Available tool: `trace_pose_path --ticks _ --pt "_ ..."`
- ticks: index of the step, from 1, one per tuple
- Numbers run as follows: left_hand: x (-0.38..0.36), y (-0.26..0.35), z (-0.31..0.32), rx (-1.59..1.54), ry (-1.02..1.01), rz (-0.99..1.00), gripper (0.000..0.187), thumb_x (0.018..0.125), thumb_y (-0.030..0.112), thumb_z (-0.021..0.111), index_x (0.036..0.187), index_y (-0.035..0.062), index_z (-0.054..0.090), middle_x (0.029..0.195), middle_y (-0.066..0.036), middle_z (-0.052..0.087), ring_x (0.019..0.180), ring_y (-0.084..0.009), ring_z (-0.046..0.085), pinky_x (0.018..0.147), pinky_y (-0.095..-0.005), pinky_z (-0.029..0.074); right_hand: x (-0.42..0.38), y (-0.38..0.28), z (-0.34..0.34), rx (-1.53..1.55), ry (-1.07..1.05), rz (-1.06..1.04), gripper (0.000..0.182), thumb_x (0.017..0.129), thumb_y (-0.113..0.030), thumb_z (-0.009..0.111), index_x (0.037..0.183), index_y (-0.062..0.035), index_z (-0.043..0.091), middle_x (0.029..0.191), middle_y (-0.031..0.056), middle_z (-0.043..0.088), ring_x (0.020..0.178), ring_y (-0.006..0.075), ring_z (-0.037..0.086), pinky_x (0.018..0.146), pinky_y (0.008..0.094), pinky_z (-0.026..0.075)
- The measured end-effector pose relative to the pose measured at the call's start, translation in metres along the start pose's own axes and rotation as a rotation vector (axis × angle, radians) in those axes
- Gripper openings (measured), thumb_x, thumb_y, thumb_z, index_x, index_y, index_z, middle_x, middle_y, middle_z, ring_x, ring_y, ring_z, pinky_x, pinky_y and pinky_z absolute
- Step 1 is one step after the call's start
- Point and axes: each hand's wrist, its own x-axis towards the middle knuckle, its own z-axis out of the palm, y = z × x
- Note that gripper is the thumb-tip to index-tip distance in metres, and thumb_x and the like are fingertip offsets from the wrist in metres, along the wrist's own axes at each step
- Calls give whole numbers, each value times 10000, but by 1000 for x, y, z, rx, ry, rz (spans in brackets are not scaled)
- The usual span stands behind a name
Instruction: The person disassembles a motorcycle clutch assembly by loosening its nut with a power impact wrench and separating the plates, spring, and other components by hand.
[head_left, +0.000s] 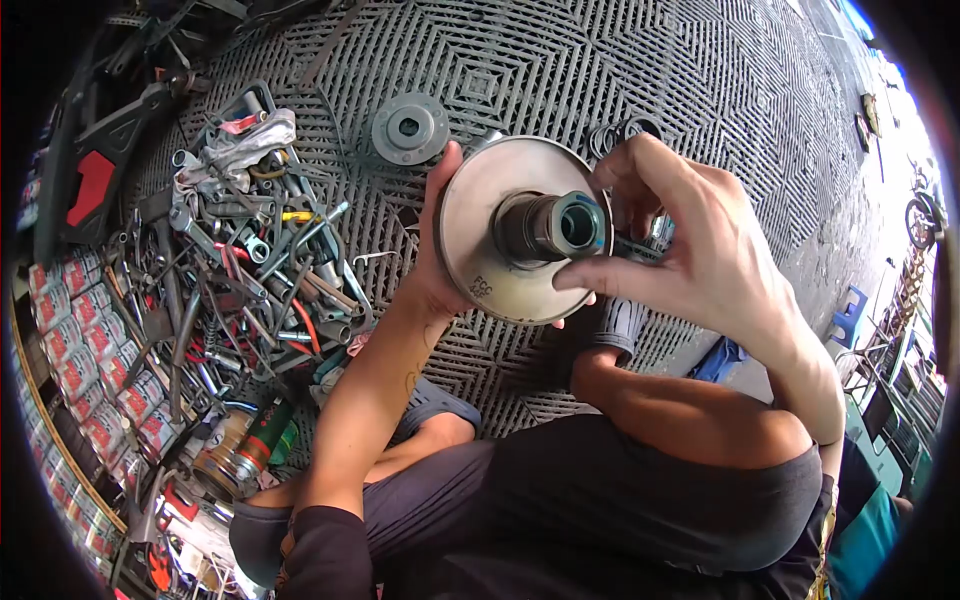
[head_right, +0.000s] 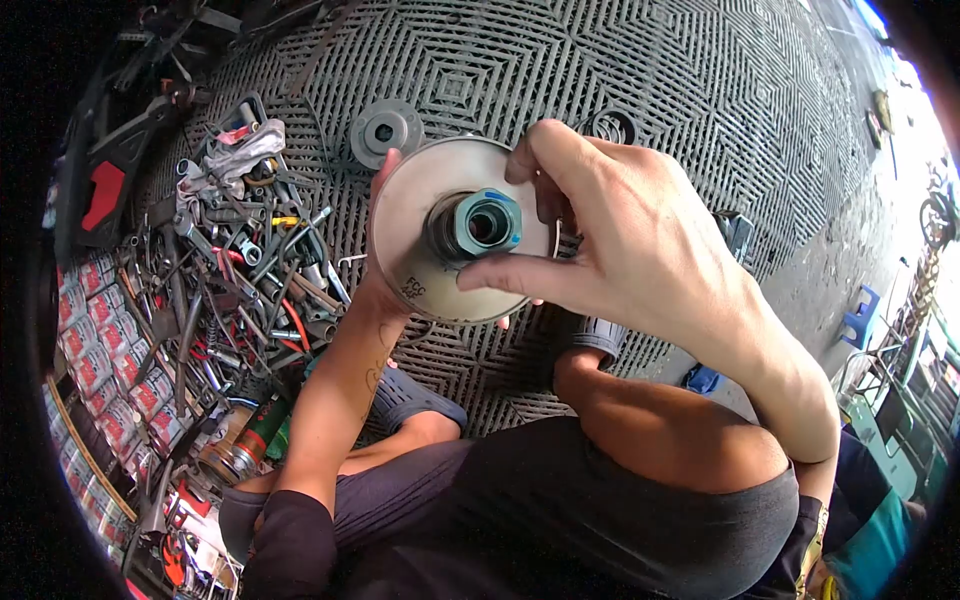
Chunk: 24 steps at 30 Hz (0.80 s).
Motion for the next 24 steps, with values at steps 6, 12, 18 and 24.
trace_pose_path --ticks 6,12,18,24 --pt "-2 5 0 -95 -98 20 928 889 793 334 1405 37 482 1340 -181 587 1185 -324 603 1029 -514 467 -1 -1 1 -45 -24 -118 525 722 -187 836 1167 14 645 857 94 630 693 165 632 620 285 535" --pt "-3 9 -2 -132 -148 37 931 890 791 336 1398 26 487 1331 -180 592 1179 -317 606 1026 -503 471 -2 -6 4 -69 -20 -62 506 695 -149 837 1143 10 663 855 87 633 695 172 637 622 289 541" --pt "-3 11 -5 -116 -154 32 929 895 786 331 1396 19 488 1316 -183 602 1167 -309 613 1024 -492 475 -2 -7 6 -56 51 -52 459 671 -99 827 1095 7 686 851 78 640 693 167 635 629 287 542" --pt "-2 11 -6 -94 -115 40 917 901 780 331 1390 22 497 1299 -176 615 1158 -302 619 1015 -487 481 3 -2 6 39 63 -73 444 653 -105 838 1059 4 694 860 70 652 698 147 628 637 270 540"
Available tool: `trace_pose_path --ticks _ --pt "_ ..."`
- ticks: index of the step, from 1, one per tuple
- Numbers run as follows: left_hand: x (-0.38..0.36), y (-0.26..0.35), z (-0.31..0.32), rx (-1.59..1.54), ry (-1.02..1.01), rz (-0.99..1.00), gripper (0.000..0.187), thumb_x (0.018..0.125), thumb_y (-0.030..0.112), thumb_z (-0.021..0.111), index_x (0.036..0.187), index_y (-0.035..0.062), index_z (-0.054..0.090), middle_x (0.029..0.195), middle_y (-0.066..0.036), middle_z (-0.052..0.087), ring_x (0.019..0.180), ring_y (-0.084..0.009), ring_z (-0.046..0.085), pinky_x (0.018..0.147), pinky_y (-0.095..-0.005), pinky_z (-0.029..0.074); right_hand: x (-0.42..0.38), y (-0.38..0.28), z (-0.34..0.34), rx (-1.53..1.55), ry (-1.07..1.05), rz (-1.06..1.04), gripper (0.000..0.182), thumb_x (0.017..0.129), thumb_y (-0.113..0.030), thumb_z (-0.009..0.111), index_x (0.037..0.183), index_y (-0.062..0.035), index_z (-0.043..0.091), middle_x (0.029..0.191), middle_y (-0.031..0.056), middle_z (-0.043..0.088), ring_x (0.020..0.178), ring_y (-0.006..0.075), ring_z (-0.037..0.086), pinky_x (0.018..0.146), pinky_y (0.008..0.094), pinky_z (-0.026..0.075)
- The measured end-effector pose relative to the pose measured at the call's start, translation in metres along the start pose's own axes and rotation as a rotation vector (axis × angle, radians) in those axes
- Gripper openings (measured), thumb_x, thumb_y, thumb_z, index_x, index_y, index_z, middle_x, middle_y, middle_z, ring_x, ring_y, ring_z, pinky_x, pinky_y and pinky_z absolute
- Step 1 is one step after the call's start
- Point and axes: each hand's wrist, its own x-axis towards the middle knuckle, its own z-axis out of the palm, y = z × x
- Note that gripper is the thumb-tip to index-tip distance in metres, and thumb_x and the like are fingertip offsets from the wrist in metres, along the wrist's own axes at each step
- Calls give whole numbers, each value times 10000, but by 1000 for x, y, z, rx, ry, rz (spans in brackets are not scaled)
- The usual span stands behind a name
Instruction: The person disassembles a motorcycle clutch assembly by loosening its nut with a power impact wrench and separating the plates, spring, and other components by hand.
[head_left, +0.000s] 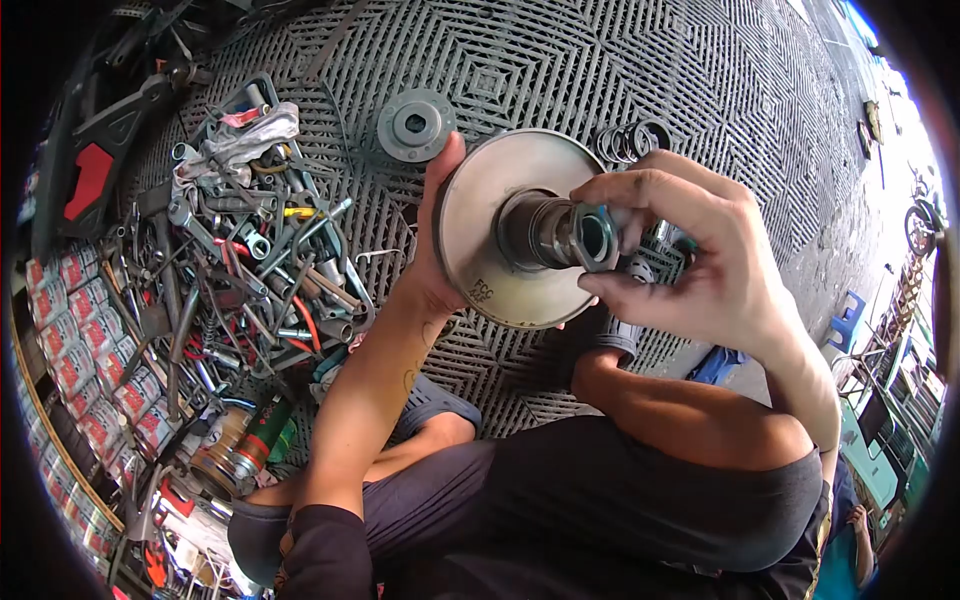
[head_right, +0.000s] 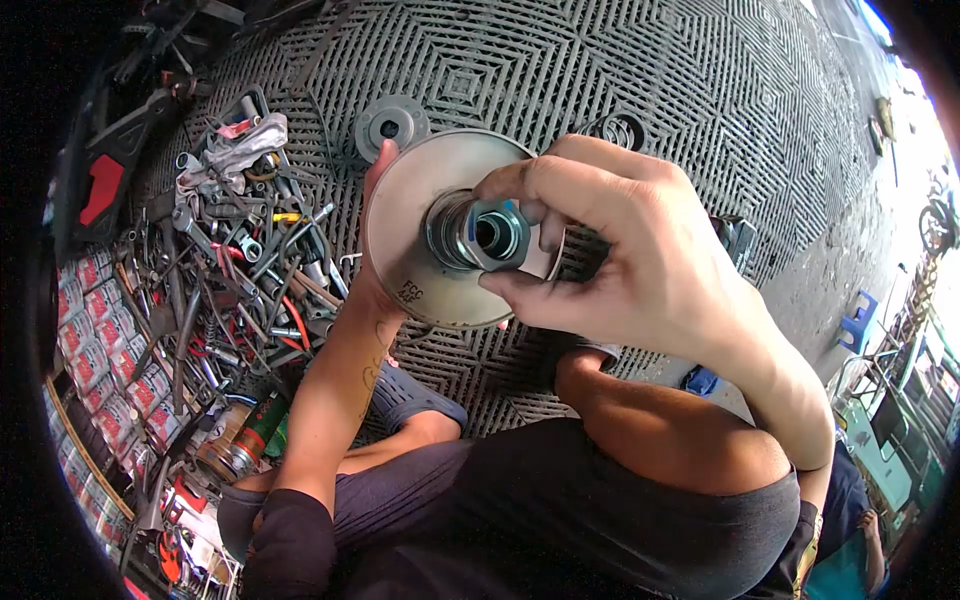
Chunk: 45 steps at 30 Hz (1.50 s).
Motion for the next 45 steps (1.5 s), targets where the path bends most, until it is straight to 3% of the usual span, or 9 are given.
trace_pose_path --ticks 10,19,30,35,39,45 --pt "2 -1 1 110 131 44 895 910 767 332 1383 28 506 1304 -171 615 1153 -299 621 1007 -487 483 0 4 3 -47 8 -47 434 647 -110 844 1046 -9 709 902 70 661 707 142 618 637 260 536" --pt "0 -4 6 29 88 -16 914 890 786 350 1389 36 505 1310 -175 612 1166 -312 612 1008 -504 476 2 5 4 -60 30 -86 437 648 -117 849 1050 -17 713 879 71 658 697 143 621 624 260 531" --pt "0 -5 7 57 121 -20 929 877 798 361 1391 38 505 1314 -175 610 1171 -315 610 1017 -508 473 0 3 6 -121 19 -22 504 618 -277 929 936 18 672 796 64 610 652 138 609 588 268 515" --pt "0 -5 8 -8 61 -31 932 878 797 360 1391 33 504 1315 -175 610 1176 -315 608 1024 -503 471 6 -4 4 -161 50 -32 502 623 -261 913 972 6 670 776 55 602 669 143 608 589 272 514" --pt "-2 -5 9 9 128 -36 933 880 795 357 1392 29 501 1318 -175 607 1177 -317 608 1030 -499 468 9 -5 -1 -176 45 -230 517 624 -259 894 1010 -5 665 770 50 603 687 169 608 594 297 505" --pt "-1 -7 10 40 127 -23 936 883 798 342 1393 28 500 1326 -179 600 1184 -315 603 1027 -496 468 4 -6 -1 -239 -51 -143 477 647 -270 870 997 -11 676 793 59 631 698 212 614 601 331 489"
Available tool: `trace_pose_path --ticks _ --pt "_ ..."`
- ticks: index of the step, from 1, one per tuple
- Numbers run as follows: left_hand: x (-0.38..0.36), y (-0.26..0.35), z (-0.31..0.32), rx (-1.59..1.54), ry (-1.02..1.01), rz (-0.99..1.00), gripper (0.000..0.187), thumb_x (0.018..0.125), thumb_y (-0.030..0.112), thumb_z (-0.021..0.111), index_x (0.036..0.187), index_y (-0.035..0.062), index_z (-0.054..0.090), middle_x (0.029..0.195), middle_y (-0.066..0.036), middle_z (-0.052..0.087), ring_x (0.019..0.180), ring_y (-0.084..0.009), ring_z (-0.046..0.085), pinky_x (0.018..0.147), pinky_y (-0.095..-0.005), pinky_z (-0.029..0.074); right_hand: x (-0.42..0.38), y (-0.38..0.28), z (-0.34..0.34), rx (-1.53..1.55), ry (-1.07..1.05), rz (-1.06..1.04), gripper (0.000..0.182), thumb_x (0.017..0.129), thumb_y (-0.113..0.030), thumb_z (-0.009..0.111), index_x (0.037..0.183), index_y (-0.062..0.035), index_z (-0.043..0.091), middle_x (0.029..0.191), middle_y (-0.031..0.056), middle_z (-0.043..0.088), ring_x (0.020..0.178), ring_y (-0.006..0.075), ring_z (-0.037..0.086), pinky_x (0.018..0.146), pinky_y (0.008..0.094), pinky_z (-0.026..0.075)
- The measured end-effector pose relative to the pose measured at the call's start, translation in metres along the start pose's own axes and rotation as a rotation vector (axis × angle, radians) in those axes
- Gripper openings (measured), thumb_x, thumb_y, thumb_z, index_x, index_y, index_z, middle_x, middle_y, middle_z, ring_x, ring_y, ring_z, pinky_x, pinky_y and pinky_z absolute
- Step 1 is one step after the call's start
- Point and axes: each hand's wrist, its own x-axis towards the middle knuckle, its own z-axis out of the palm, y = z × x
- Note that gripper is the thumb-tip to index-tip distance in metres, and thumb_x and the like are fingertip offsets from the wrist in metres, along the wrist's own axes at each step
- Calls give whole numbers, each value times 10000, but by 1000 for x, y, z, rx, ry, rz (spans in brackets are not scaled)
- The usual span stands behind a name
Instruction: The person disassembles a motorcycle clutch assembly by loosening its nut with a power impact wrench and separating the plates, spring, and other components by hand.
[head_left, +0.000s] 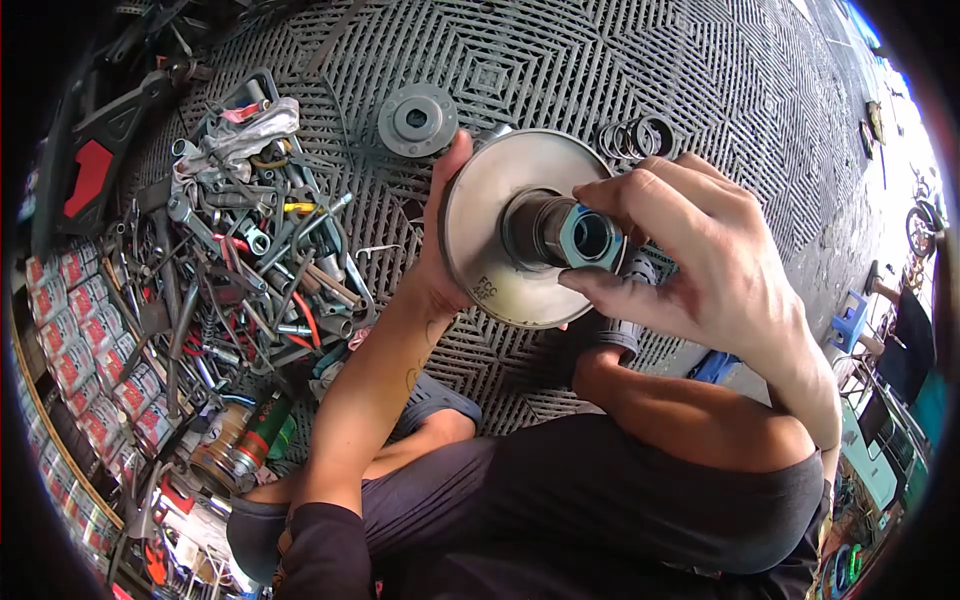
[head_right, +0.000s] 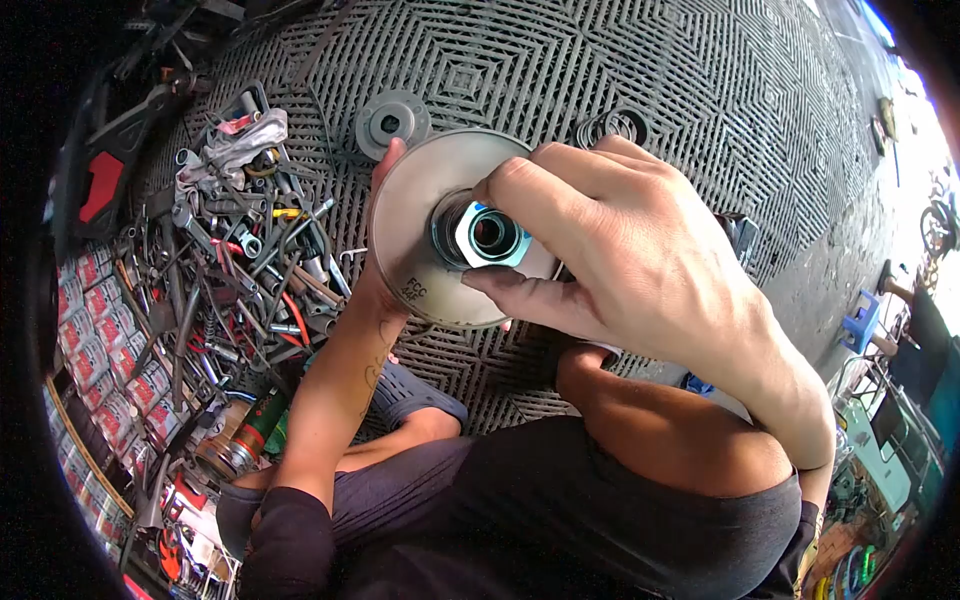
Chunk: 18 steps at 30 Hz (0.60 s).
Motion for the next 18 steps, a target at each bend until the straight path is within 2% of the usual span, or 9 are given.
trace_pose_path --ticks 6,10,13,18 --pt "0 3 -8 -3 -89 7 947 883 806 321 1391 27 499 1317 -180 603 1177 -313 605 1025 -492 468 -2 4 -5 5 -35 19 466 671 -288 870 984 3 683 787 74 636 699 212 624 614 331 500" --pt "-3 8 7 13 -111 35 928 901 793 293 1385 30 506 1292 -164 616 1147 -288 619 1000 -460 485 -9 7 -7 98 -30 108 495 673 -284 873 1010 25 682 831 97 662 743 223 658 657 325 534" --pt "-5 10 22 383 123 192 880 927 764 275 1353 37 532 1243 -134 642 1113 -244 632 957 -407 506 -16 13 -6 113 13 134 503 681 -238 870 1054 40 681 913 129 690 814 242 692 715 322 562" --pt "-7 7 38 538 209 279 825 950 730 277 1310 42 556 1151 -95 665 1042 -200 642 904 -364 519 -22 23 3 98 65 105 522 682 -224 870 1089 43 680 999 147 701 872 252 705 759 325 570"
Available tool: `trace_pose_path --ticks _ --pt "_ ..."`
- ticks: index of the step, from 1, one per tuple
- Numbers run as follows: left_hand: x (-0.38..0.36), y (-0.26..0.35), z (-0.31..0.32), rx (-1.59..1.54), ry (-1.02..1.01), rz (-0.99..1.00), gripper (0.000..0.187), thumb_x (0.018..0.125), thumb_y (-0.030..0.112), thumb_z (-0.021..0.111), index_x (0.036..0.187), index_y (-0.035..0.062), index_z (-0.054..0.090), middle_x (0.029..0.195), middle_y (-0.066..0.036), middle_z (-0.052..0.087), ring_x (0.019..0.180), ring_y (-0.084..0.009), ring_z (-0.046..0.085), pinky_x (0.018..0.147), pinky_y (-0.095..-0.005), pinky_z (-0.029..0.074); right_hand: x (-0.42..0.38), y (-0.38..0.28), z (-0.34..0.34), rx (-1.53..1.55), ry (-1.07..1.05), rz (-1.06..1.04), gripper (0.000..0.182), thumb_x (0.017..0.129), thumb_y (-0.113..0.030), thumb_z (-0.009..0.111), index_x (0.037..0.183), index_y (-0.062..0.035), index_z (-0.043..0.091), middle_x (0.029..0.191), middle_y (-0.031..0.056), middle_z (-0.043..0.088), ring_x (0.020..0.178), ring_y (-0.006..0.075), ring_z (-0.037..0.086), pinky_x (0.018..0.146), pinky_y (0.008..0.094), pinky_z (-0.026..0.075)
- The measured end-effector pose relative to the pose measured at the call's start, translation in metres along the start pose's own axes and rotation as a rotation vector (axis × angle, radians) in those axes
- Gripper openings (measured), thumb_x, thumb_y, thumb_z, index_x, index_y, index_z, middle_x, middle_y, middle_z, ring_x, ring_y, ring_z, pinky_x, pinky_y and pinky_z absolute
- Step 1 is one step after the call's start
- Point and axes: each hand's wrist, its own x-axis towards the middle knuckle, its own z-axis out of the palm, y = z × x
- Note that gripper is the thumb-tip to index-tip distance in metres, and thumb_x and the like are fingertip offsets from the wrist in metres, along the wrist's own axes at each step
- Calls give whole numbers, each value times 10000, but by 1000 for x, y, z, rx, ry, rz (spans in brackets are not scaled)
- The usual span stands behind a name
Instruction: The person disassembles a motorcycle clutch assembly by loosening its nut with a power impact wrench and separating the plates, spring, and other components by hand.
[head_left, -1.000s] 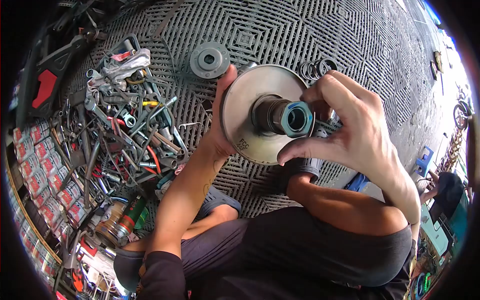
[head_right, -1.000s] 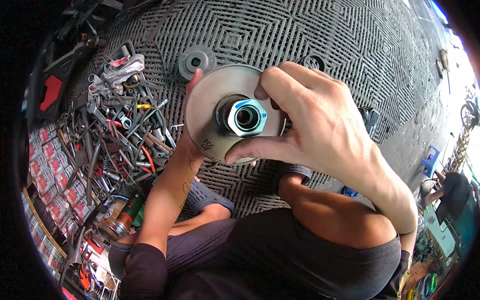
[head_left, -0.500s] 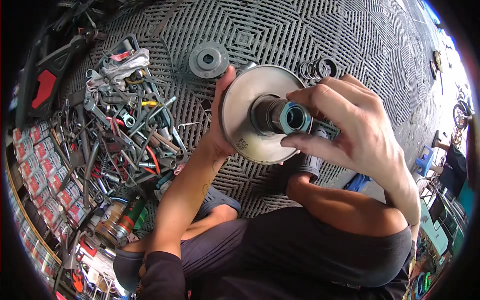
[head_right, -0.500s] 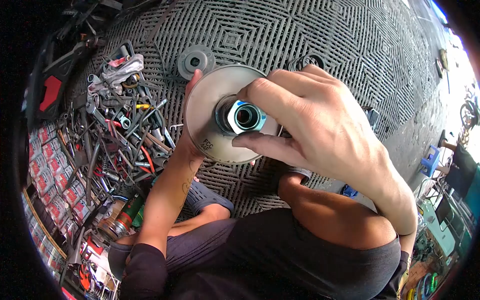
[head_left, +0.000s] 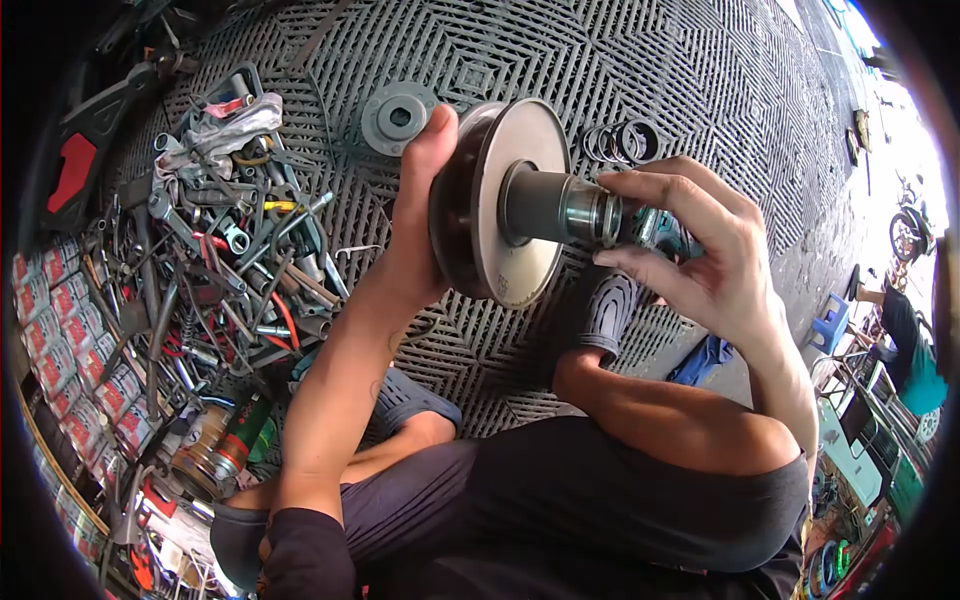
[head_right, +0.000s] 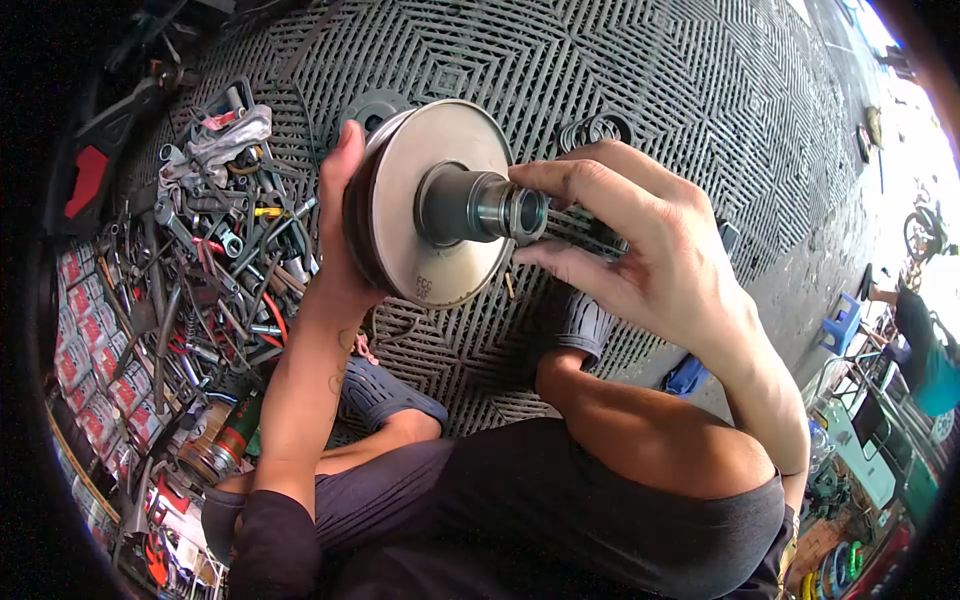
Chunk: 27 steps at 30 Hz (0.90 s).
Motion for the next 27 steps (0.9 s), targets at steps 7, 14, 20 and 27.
trace_pose_path --ticks 7,14,20,27 --pt "-9 1 8 259 -98 127 757 993 632 308 1423 29 463 1296 -125 604 1160 -225 601 1016 -380 465 -7 10 4 65 33 57 524 693 -147 862 1140 44 664 1052 144 703 935 245 704 819 338 561" --pt "-10 -1 18 519 -37 405 723 948 537 555 1416 18 371 1118 -96 545 997 -159 529 885 -295 437 -20 20 14 304 43 239 523 756 -101 840 1211 40 622 1073 123 702 956 152 680 627 247 583" --pt "-13 5 18 597 -77 388 733 915 487 631 1434 47 358 1104 -104 531 1006 -168 511 900 -317 433 -22 15 12 470 -16 400 545 803 -144 819 1258 41 584 1051 113 698 879 83 661 488 170 549" --pt "-14 2 14 593 -88 379 736 918 487 620 1445 46 356 1115 -107 528 1018 -172 510 913 -317 425 -24 13 12 442 -78 461 486 876 -255 754 1218 55 601 873 52 675 665 35 591 466 185 525"
